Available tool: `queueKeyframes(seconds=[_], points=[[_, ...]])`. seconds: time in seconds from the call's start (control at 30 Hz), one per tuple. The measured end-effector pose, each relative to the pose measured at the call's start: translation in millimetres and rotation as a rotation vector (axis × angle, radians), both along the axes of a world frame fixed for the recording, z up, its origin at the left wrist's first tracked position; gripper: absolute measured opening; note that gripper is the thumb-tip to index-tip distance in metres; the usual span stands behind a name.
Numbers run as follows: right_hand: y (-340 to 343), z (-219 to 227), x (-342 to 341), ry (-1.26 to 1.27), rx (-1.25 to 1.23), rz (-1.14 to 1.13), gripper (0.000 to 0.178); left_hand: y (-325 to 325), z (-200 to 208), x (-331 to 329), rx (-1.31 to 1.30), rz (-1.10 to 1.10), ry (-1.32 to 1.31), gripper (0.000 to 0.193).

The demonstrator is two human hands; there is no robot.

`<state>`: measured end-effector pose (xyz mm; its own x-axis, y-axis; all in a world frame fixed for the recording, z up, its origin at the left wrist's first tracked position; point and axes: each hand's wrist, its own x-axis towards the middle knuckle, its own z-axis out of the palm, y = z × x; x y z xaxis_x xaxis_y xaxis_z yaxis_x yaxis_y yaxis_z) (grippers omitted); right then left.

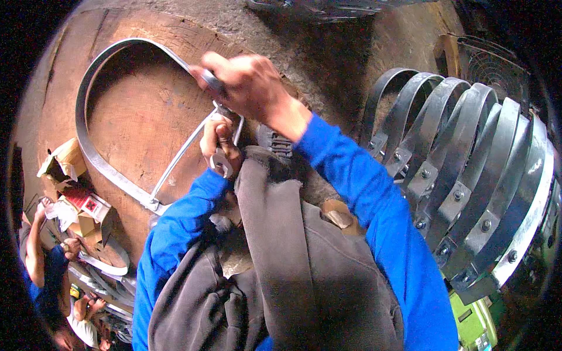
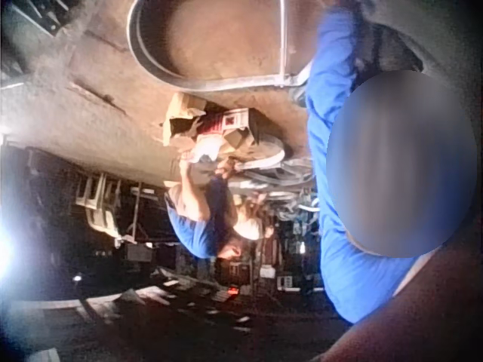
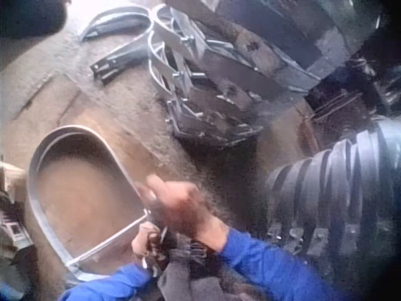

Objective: The person sits on the floor and uses two wrenches to tighten bolts on a metal frame structure. They adjust the frame's position and work on different connection points before lifting the assembled frame and placing it onto a larger metal assembly.

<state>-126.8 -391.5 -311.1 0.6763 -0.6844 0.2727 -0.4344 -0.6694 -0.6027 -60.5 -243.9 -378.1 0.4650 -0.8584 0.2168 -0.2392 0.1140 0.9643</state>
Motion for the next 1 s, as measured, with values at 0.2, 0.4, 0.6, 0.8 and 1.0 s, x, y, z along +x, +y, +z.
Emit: queueKeyframes(seconds=[0.2, 0.4, 0.6, 0.8, 1.0], points=[[-73.1, -61.8, 99.1, 0.208, 0.112, -0.055, 0.042, 0.2, -10.4, 4.6, -0.059, -0.071, -0.014, 0.017], [-96.3, -48.6, 88.5, 0.269, -0.059, 0.072, 0.034, -1.2, -4.2, 4.1, -0.042, -0.082, 0.007, 0.013], [-26.5, 7.4, -12.7, -0.049, -0.336, 0.154, 0.019, -4.8, 5.4, 3.0, -0.037, -0.078, 0.015, 0.011], [19.3, -3.1, -42.2, -0.196, -0.033, 0.102, 0.016, -7.0, 4.8, 2.5, -0.035, -0.083, 0.005, 0.007], [-16.4, -15.0, 42.7, -0.111, -0.047, 0.107, 0.014, -3.2, 3.2, 6.5, -0.010, -0.071, -0.045, 0.009]])
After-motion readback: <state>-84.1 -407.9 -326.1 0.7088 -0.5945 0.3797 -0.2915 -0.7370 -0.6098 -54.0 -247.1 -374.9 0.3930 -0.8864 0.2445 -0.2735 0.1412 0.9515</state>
